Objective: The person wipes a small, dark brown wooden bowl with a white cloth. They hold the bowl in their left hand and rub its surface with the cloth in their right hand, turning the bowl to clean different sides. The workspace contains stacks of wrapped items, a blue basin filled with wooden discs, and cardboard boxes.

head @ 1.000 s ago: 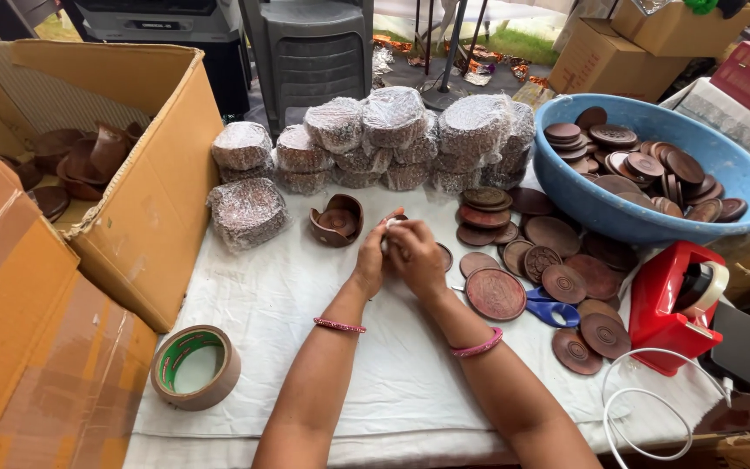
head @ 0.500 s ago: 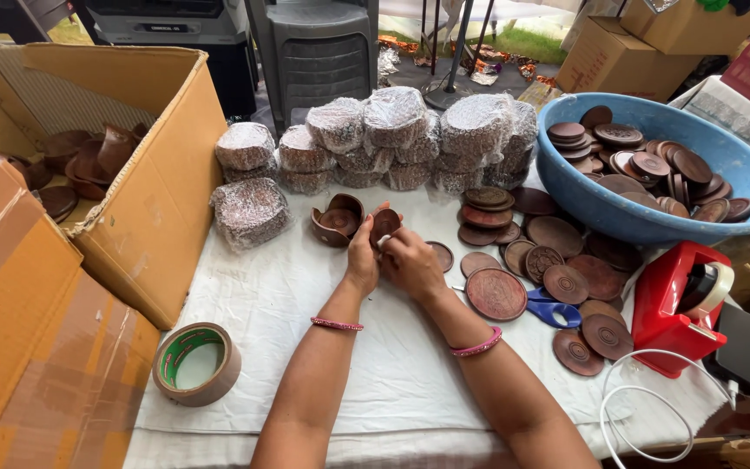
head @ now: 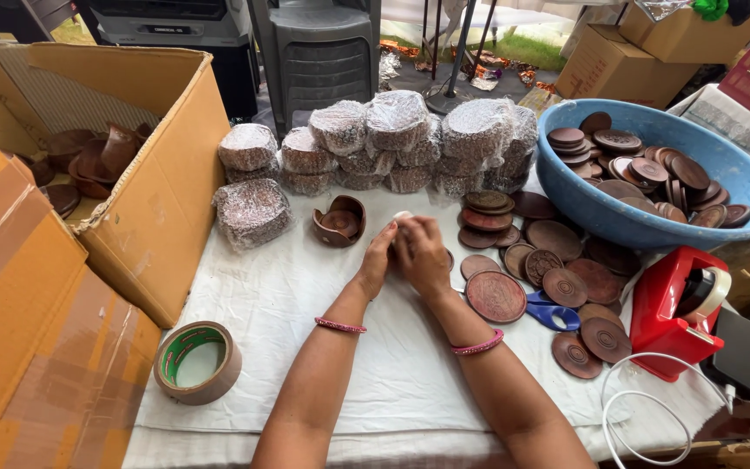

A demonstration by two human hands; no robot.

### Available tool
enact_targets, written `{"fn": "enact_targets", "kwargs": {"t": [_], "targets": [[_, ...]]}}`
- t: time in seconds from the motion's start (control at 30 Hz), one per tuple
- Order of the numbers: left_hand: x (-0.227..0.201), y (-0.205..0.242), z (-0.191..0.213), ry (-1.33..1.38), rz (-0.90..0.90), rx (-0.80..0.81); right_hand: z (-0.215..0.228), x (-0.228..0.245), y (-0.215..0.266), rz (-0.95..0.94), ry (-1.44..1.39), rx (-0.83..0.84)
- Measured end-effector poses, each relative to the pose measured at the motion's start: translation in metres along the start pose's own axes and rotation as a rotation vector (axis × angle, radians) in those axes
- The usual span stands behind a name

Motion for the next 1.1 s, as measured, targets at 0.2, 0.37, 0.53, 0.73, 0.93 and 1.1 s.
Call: {"fn": "enact_targets", "kwargs": {"t": [0.2,0.37,0.53,0.73,0.93,1.1], "targets": [[-0.013,0.005,0.014,0.191,-0.048,-0.085,-0.026,0.019,0.006,0.157,0.06,0.255],[-0.014,0.005,0.017,0.232,-0.065,-0.102,-0.012,0.0,0.002,0.019,0.108,0.155],[0.0,0.004,0.014,-0.054,0.045,-0.111,0.006,0.003,-0.002,0.014,0.109,-0.013],[-0.003,0.003,0.009,-0.088,-0.057,-0.035,-0.009,0.019,0.001,0.133,-0.02,0.087],[0.016,-0.009,0.031,-0.169,-0.084,-0.194,-0.022,-0.028,0.004,-0.157,0.104,0.242],[0.024,-0.014,0.021,-0.035,-0.073,-0.063,0.017,-0.033,-0.005,-0.12,0.089,-0.135]]}}
Point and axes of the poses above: each hand's wrist, its own y-axis away from the middle knuckle, its own z-axis out of the back of the hand, x = y × z, the point moved 9 cm from there along -y, towards the middle knuckle, and after that the axes turned 15 degrees about -y, right-handed, at the moved point
